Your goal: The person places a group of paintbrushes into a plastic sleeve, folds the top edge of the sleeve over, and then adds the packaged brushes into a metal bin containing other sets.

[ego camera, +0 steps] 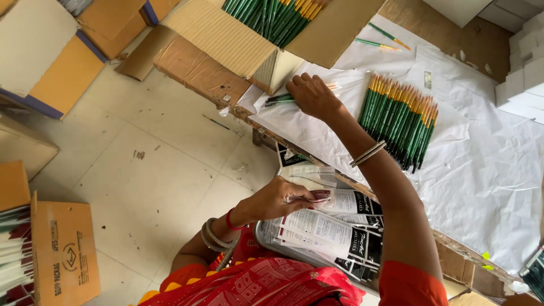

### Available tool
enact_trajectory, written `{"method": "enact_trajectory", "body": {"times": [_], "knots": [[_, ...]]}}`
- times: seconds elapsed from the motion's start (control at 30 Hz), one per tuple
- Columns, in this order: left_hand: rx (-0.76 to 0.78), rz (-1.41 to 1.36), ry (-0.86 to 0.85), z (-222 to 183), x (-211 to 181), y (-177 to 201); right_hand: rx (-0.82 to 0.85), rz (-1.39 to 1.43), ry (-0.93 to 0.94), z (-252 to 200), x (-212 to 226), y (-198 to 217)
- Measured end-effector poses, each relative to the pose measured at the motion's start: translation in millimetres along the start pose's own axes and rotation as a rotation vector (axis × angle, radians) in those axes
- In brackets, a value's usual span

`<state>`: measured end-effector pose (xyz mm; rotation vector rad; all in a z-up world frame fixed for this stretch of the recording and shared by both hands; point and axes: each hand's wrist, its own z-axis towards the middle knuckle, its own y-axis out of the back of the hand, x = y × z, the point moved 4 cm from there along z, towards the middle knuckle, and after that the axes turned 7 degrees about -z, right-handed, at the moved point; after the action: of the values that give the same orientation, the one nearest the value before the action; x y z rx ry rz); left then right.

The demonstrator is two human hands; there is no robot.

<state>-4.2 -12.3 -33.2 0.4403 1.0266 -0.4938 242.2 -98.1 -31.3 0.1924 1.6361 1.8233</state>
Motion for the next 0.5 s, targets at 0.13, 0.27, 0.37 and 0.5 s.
{"method": "enact_trajectory", "body": {"times": [0.13, 0.27, 0.37, 0.5], "knots": [[0.04, 0.037, 0.024, 4.7, -3.5, 2.8, -0.131, -0.072, 0.05, -27.9, 7.5, 31.7], [0.088, 0.055, 0.075, 4.6, -1.6, -2.5, -0.527, 0.401, -0.171, -117.5, 29.2, 89.2], [0.162, 0.004, -0.048, 17.1, -10.7, -14.4, -0.782, 0.892, -0.482, -182.4, 20.6, 69.0], [0.257, 0.047, -0.019, 36.5, -25.4, -34.8, -0.893, 1.214, -0.79, -235.2, 14.0, 78.0]]}}
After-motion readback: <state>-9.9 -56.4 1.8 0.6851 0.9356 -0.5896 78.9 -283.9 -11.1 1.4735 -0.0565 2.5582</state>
